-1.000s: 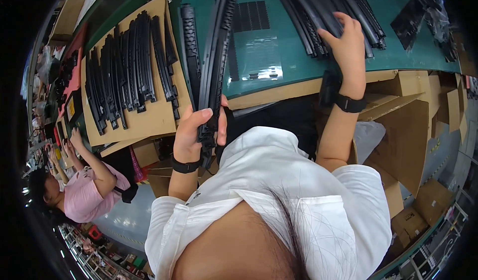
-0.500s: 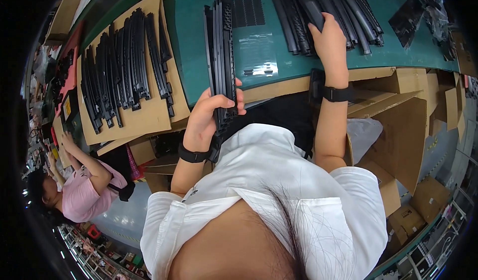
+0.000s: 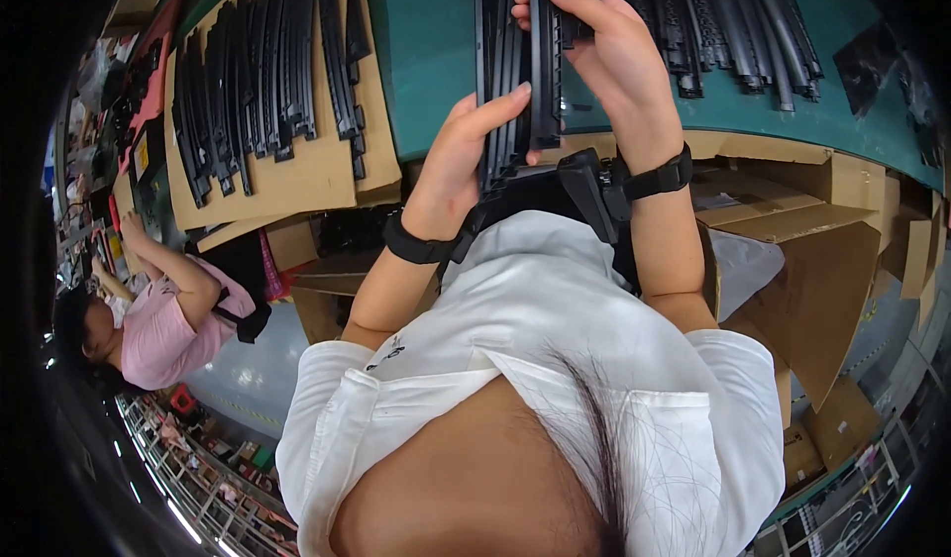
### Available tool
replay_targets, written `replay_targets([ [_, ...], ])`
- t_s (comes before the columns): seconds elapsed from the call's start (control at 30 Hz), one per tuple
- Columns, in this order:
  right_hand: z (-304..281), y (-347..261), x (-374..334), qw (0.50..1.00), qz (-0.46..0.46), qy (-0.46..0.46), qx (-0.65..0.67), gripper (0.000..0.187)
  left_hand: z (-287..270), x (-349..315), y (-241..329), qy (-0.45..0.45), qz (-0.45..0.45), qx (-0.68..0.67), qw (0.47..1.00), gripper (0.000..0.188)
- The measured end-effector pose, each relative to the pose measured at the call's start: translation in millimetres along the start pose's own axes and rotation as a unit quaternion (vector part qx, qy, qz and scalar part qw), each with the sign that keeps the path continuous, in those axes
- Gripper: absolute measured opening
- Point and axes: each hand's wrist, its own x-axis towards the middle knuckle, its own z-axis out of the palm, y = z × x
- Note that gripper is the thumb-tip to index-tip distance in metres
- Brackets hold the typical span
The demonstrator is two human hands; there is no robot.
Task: Manually assemble various plastic components onto a larger housing unit at a production workstation.
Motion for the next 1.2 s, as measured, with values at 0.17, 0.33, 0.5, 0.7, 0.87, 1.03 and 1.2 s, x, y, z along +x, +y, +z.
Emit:
replay_targets([
  [0.17,5.4,23.9,1.3,0.995,-0.001,0.072,-0.066,0.020,-2.3,-6.0,-2.6,-0.020,-0.028,-0.080,0.996,0.022],
  [0.33,19.6,24.5,-3.4,0.989,-0.014,0.125,-0.076,0.017,-4.6,-9.2,-6.9,-0.012,-0.007,-0.086,0.996,0.025],
  [0.5,1.7,16.7,-13.2,0.983,0.019,0.156,-0.097,0.018,-9.9,-18.2,4.4,-0.006,-0.001,-0.085,0.996,0.029],
  [0.7,-13.5,2.8,-23.7,0.968,0.073,0.009,-0.241,0.022,-25.0,-20.0,6.6,0.038,-0.013,-0.012,0.999,0.036],
  [0.87,-38.5,-38.0,-24.0,0.920,0.133,-0.123,-0.348,0.021,-55.3,-22.5,18.1,-0.029,-0.069,-0.125,0.989,0.040],
  [1.03,-62.6,-39.7,-11.6,0.861,0.036,-0.192,-0.470,0.022,-77.9,-34.8,20.7,-0.113,-0.143,-0.263,0.947,0.040],
  [1.2,-71.2,-42.9,-3.0,0.840,0.015,-0.242,-0.485,0.019,-94.7,-42.5,9.8,-0.175,-0.177,-0.324,0.913,0.044],
])
